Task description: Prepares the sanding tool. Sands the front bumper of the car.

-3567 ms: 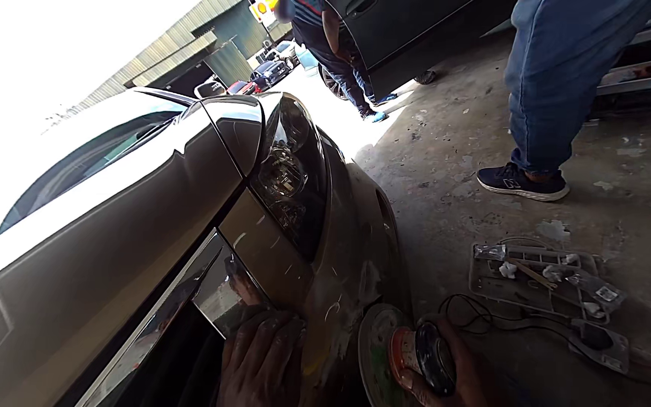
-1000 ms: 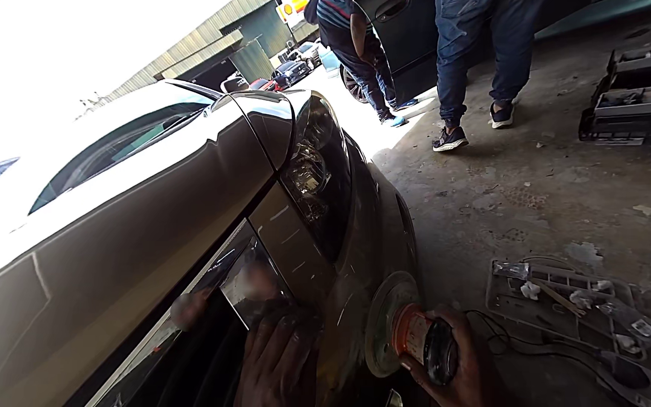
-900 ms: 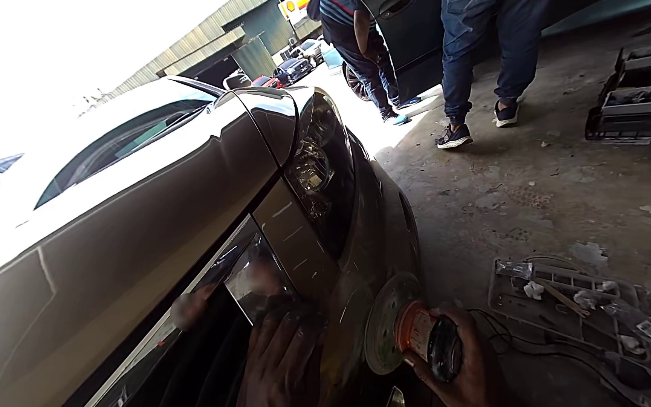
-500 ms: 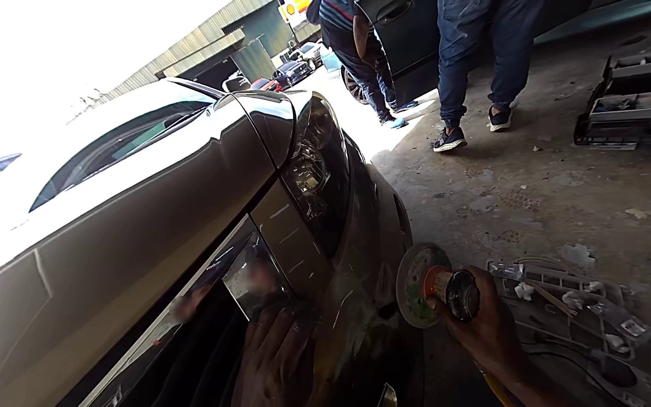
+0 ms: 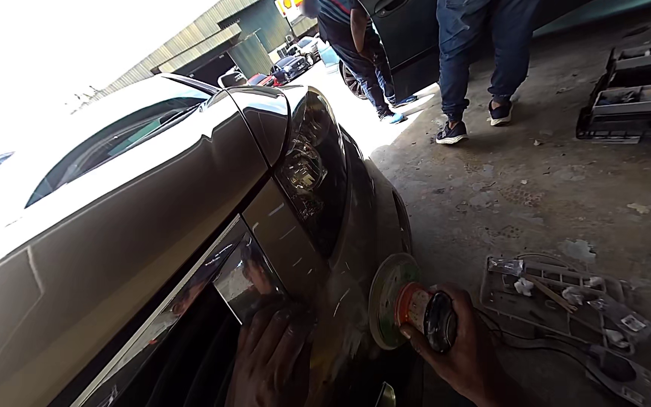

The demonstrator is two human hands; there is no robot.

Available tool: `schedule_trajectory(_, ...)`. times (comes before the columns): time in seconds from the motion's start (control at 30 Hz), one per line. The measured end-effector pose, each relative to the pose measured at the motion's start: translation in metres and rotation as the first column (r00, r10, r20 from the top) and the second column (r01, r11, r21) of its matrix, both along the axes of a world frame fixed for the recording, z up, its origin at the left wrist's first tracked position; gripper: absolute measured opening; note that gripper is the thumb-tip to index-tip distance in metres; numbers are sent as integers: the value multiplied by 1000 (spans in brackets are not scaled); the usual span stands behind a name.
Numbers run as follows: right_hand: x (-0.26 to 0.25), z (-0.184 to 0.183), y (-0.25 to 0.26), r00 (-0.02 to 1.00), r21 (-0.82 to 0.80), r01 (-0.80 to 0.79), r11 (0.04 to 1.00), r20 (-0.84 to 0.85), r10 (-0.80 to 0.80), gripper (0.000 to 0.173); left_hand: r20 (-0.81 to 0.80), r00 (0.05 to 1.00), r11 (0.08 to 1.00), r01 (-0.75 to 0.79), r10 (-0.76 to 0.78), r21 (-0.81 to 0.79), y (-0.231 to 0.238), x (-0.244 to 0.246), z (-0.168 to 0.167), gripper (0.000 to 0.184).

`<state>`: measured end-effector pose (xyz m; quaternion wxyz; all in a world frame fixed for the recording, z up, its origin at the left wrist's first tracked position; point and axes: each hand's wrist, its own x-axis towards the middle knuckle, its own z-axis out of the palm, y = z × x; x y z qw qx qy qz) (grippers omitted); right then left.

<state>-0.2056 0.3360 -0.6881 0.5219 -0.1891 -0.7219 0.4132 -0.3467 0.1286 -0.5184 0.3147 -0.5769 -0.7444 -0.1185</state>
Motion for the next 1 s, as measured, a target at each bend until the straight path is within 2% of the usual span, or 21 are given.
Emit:
schedule_trajectory(0.07, 1, -5, 2, 999, -42, 7, 999, 38, -5, 77, -9, 1000, 1000, 0, 0, 5, 0, -1, -1, 24)
schedule_trajectory(0.2, 7, -17, 22, 972, -90, 122, 988, 212, -100, 83, -16, 1000, 1000, -7, 7, -2, -1, -1, -1, 25)
schedule_trajectory(0.3, 16, -9, 34, 953, -211, 154, 965, 290, -89, 87, -11, 1000, 1000, -3, 3, -6, 0, -1, 0, 23)
schedule_trajectory(0.37, 16, 1, 31, 966, -250, 117, 961, 253, -52, 88, -7, 1000, 1000, -7, 7, -9, 0, 0, 1, 22)
schedule_trajectory(0.57, -1, 11, 8, 996, -234, -47, 971, 61, 63, 80, 4, 1000, 999, -21, 21, -28, 0, 2, 2, 23)
schedule_trajectory(0.83, -14, -3, 15, 996, -346, 49, 937, 82, -22, 83, 10, 1000, 999, -29, 30, -31, 1, 2, 2, 22)
schedule_trajectory(1.0, -18, -6, 26, 987, -397, 114, 911, 153, -57, 85, -2, 1000, 999, -27, 27, -33, 0, 1, 1, 23)
